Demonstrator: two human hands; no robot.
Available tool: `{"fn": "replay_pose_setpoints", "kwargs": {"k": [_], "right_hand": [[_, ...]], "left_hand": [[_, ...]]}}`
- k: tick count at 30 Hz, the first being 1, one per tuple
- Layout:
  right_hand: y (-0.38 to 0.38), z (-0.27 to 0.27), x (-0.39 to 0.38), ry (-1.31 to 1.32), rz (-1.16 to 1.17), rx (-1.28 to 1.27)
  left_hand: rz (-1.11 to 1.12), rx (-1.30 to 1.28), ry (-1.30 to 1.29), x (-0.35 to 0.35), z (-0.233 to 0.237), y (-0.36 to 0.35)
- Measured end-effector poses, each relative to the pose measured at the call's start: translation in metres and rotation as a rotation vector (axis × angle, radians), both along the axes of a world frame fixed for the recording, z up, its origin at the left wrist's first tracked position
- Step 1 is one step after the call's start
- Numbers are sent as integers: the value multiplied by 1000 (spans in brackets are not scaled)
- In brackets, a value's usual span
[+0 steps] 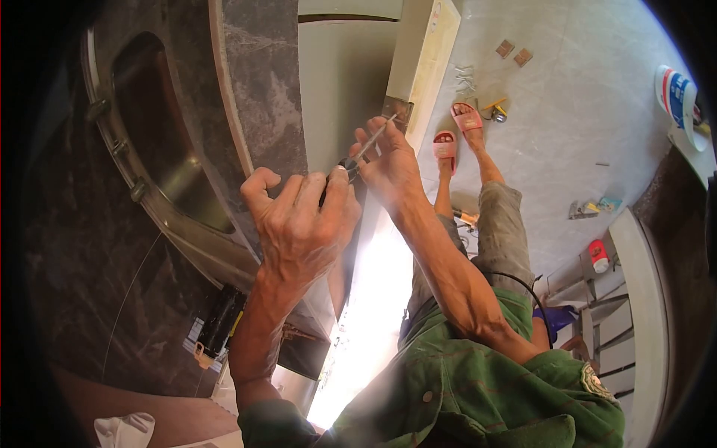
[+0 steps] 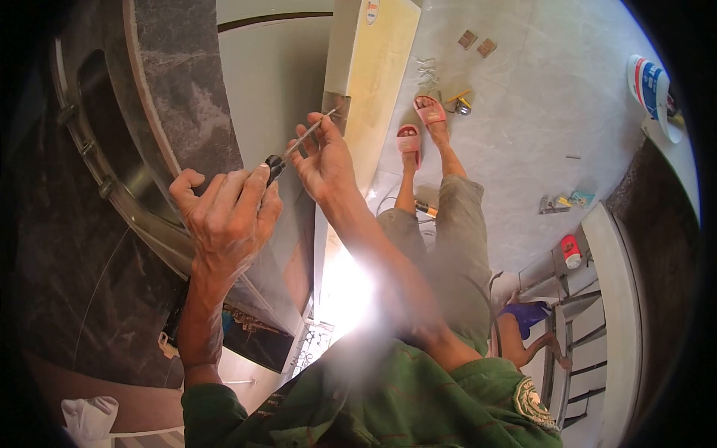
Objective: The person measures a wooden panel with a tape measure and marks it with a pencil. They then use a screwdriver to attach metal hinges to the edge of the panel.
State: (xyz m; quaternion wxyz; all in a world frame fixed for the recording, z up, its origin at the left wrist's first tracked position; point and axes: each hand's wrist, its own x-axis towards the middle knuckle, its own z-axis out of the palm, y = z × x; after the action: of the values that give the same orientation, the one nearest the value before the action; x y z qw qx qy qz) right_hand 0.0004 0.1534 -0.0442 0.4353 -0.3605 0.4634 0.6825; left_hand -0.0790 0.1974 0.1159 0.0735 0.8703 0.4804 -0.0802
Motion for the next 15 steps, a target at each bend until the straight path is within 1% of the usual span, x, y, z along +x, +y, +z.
{"fn": "replay_pose_setpoints", "kwargs": {"k": [15], "right_hand": [[-2,-4,0,6,-13,-19]], "left_hand": [[-5,-23,-1,3,1,4]]}}
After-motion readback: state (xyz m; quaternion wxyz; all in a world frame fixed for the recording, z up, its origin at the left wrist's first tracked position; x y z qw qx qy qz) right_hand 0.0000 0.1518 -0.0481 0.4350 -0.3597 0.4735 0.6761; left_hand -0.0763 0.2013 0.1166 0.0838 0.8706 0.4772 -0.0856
